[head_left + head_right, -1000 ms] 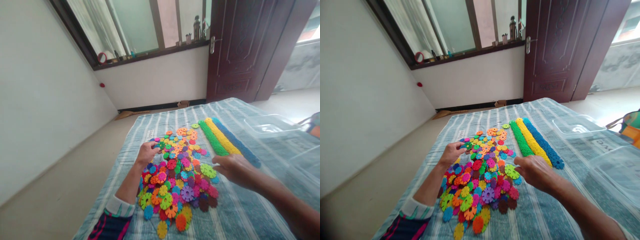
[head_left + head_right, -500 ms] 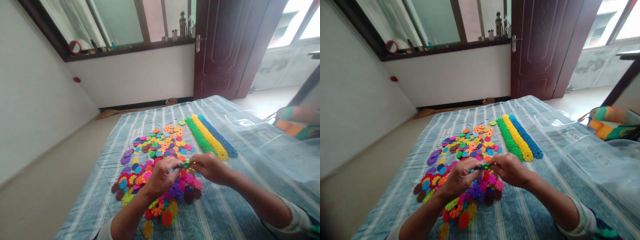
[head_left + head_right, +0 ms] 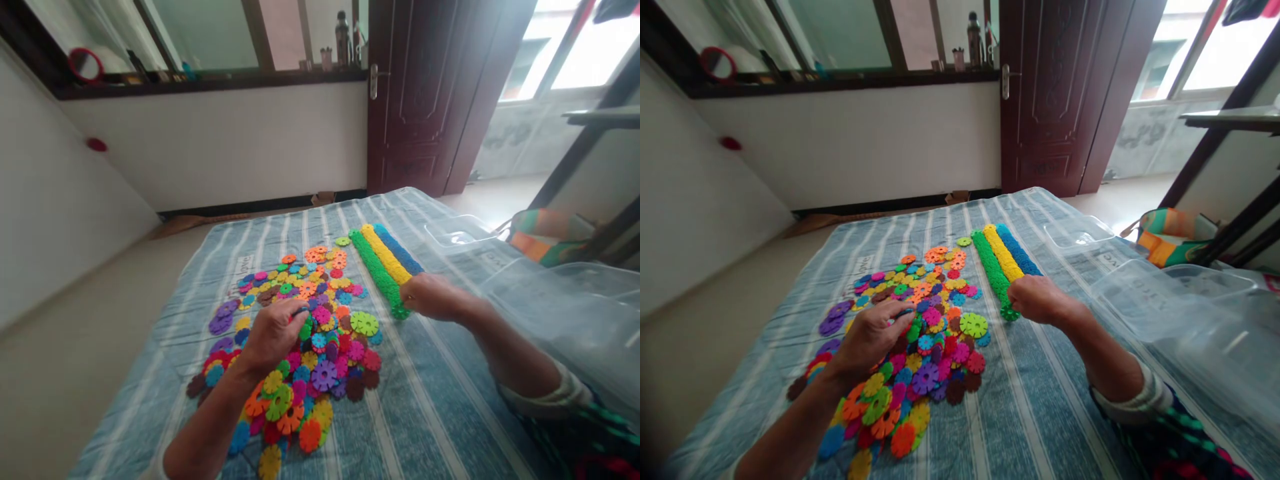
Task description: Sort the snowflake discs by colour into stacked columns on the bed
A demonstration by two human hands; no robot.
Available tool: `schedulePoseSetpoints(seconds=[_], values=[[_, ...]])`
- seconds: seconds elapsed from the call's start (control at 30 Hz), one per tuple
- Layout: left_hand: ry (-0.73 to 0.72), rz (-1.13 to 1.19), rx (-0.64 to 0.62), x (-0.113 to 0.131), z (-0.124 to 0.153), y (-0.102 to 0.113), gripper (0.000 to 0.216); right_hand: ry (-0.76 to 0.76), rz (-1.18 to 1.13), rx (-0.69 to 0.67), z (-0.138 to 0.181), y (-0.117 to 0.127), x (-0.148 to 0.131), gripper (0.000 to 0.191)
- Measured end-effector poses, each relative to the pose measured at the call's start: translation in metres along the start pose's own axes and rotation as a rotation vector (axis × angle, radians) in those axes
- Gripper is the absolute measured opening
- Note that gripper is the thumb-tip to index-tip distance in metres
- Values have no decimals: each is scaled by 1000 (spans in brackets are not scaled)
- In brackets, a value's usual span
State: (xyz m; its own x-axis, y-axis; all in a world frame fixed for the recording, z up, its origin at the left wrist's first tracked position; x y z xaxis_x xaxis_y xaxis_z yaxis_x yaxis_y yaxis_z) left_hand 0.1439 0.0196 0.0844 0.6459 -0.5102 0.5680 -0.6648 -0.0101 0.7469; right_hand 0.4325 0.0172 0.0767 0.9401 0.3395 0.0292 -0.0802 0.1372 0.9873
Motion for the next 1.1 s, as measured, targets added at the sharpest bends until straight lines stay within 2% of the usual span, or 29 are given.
schedulePoseSetpoints(seconds=[0.17, 0.3, 0.43, 0.53, 0.67, 0.87, 1.1], values=[[11, -50, -26, -6, 1, -1, 23, -67, 43, -51, -4, -4, 3, 14], [9, -79, -17, -8, 1, -2, 22, -101, 54, -42, -2, -2, 5, 15], [4, -122, 3, -11, 0, 0, 20, -37, 36, -14, 1, 2, -5, 33], [13, -146, -1, -14, 0, 1, 19, 37, 53, -46, 2, 0, -18, 43], [22, -157, -33, -16, 0, 1, 20, 90, 116, -84, 0, -5, -27, 36], [27, -169, -32, -18, 1, 3, 19, 81, 112, -79, -3, -10, -23, 34], [193, -214, -59, -41, 5, 10, 14, 78, 30, -68, -4, -23, -14, 37]])
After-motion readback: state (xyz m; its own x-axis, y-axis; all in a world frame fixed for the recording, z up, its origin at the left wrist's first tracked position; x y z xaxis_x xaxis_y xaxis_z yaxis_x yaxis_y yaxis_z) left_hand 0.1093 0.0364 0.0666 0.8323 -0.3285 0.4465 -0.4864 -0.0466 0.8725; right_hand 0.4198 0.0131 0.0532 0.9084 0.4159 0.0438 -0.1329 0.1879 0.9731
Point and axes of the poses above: each hand's wrist, its own z-axis away from the middle knuckle, its own y-axis out of the back of the hand, x = y × z, the point moved 4 cm from there along -z, towards the middle knuckle, and after that the axes turned 10 degrees about z, right-handed, at the moved point
